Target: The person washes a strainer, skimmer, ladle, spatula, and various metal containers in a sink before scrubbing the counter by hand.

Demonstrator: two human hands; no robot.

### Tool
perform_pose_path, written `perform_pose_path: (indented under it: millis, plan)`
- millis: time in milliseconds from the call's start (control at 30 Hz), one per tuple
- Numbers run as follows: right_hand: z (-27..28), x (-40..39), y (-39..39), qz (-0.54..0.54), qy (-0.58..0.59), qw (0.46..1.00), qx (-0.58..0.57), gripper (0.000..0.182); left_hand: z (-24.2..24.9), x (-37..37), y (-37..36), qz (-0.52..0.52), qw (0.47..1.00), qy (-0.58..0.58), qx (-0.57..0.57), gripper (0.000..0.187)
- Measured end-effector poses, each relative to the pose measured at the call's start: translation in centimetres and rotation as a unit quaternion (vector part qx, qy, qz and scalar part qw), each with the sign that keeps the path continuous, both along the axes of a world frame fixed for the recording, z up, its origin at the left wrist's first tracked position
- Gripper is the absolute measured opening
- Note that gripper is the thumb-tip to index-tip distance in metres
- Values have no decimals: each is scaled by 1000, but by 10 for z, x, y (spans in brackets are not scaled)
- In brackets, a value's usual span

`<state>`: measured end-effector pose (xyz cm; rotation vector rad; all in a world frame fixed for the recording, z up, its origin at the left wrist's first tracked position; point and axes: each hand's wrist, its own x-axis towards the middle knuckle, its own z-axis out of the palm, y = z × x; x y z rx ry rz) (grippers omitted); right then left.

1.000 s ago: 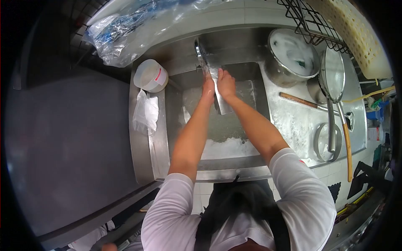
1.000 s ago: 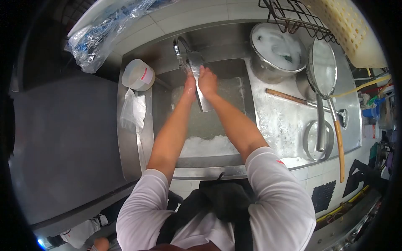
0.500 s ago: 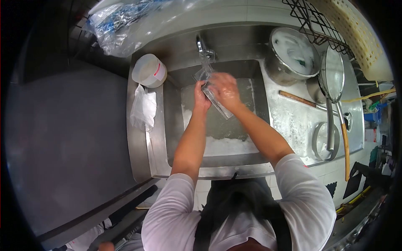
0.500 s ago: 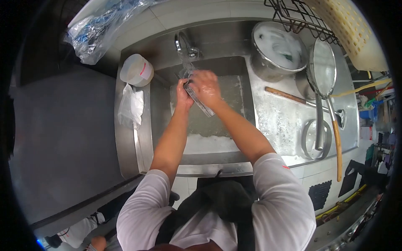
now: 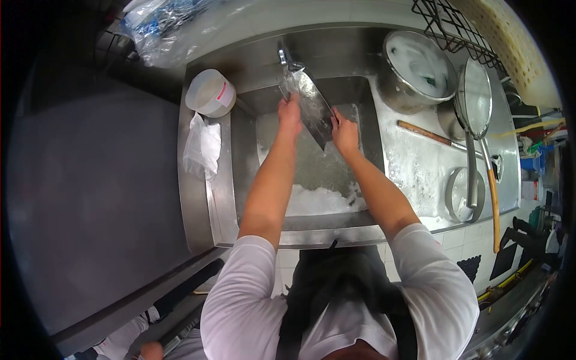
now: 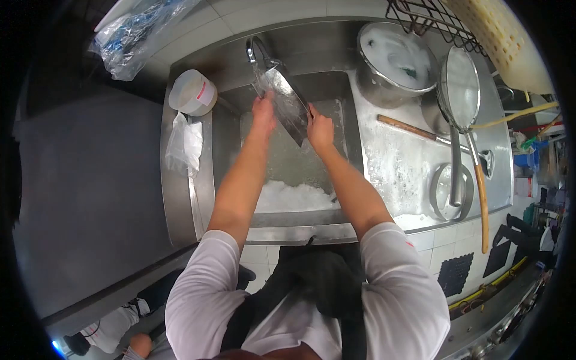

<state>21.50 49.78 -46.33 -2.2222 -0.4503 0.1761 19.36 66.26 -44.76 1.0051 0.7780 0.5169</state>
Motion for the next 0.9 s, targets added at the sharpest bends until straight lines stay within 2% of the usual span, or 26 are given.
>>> perform_pose_path:
  millis: [33,133,200,233,300,333,400,433,467,500,533,567,633,700,767,833,867,900]
  plan:
    - [-1,3,3,-20,50,999,-5,36,3,1,3,-11,997,12,73,31]
    - [-41,7,19,20,77,995,-65,37,11,3,14,-33,956,56,285,35]
    - [-30,5,25,80,149,985,-18,38,34,-4,12,-32,903,106,415,37]
    - [-23,2,29,110,185,977,6,39,46,-8,13,-57,893,117,431,37]
    - [-9,3,41,89,130,982,109,40,62,-19,13,-108,871,138,459,37]
    - [0,4,44,74,97,980,159,41,65,-26,11,-116,861,108,484,37]
    - [54,1,36,17,127,985,117,36,75,-46,-6,-135,823,116,540,36]
    - [64,-5,30,-21,73,991,111,36,72,-53,-16,-136,808,108,562,35]
    - [69,-7,17,8,25,996,80,32,71,-60,-29,-146,815,90,554,34]
    - [72,-16,4,3,21,993,115,30,78,-68,-45,-143,808,111,560,34]
    - [71,-22,-7,19,-28,998,49,29,84,-76,-60,-151,820,70,547,35]
    - [88,-39,-26,-42,-8,989,141,27,81,-84,-70,-183,861,25,474,42]
    - [93,-57,-64,-55,-17,982,179,24,105,-102,-113,-222,803,-58,551,60]
    - [115,-84,-113,-90,-56,969,222,23,105,-116,-138,-312,805,-107,493,79]
    - [130,-108,-164,-148,-92,961,216,24,77,-118,-148,-390,782,-249,417,81]
    - [157,-150,-220,-250,-94,936,231,27,68,-132,-166,-440,769,-229,404,76]
    - [188,-177,-261,-231,-46,944,230,29,62,-138,-171,-447,742,-208,454,79]
    - [191,-201,-297,-285,-87,926,230,29,51,-143,-174,-441,715,-186,509,83]
